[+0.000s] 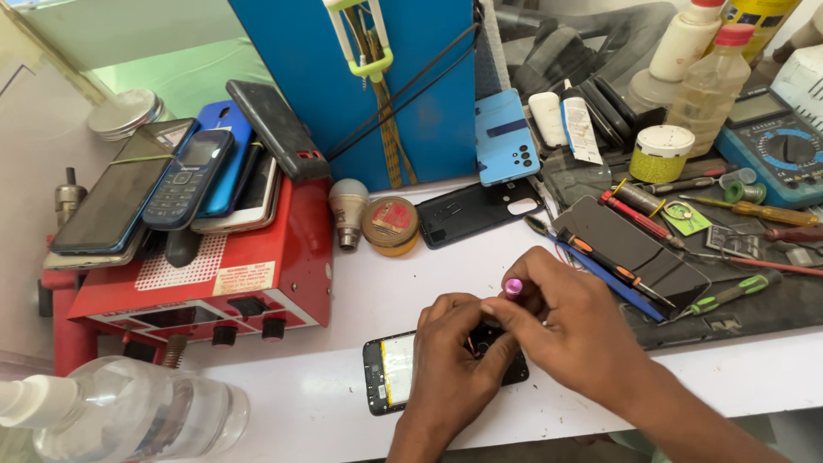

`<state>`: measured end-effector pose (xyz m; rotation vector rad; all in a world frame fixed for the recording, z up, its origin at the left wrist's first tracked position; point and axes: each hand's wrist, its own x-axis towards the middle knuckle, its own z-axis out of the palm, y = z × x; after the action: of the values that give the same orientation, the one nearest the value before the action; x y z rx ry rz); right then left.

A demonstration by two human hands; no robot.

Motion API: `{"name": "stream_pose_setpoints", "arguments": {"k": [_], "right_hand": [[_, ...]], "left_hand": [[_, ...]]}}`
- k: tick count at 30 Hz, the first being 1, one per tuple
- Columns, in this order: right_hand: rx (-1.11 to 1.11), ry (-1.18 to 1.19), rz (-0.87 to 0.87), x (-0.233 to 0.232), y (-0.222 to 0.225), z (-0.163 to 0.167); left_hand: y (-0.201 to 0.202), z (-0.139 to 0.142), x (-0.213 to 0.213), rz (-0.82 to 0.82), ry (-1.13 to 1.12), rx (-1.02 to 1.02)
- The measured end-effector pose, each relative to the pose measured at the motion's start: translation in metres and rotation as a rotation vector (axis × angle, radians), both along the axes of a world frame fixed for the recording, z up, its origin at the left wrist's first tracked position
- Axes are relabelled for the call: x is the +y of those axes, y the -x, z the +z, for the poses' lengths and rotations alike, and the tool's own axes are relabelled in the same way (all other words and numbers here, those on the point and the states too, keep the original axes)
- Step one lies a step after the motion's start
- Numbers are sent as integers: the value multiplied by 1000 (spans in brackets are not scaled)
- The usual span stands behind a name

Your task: The person uses a purple screwdriver to remove screws from the back of a disassembled smartphone. They place the screws on the workbench and continue unscrewing additional fasteners around the device's battery and camera area.

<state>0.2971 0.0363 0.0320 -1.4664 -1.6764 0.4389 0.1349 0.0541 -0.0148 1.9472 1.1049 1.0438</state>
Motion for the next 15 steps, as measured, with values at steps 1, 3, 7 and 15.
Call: {"name": "stream_pose_setpoints", "arguments": {"k": [1, 3, 7, 15], "right_hand": [[12, 4, -4, 0, 2, -2], [37, 9, -11, 0, 6, -4], [116, 133, 74, -1, 3, -2], [139, 47, 160, -10, -6, -3]], "left_hand": [[-2, -1, 1, 5, -20, 4], [-4, -1, 3, 15, -64, 12], [-1, -3, 5, -21, -101, -13], [0, -1, 4, -27, -44, 7]]}}
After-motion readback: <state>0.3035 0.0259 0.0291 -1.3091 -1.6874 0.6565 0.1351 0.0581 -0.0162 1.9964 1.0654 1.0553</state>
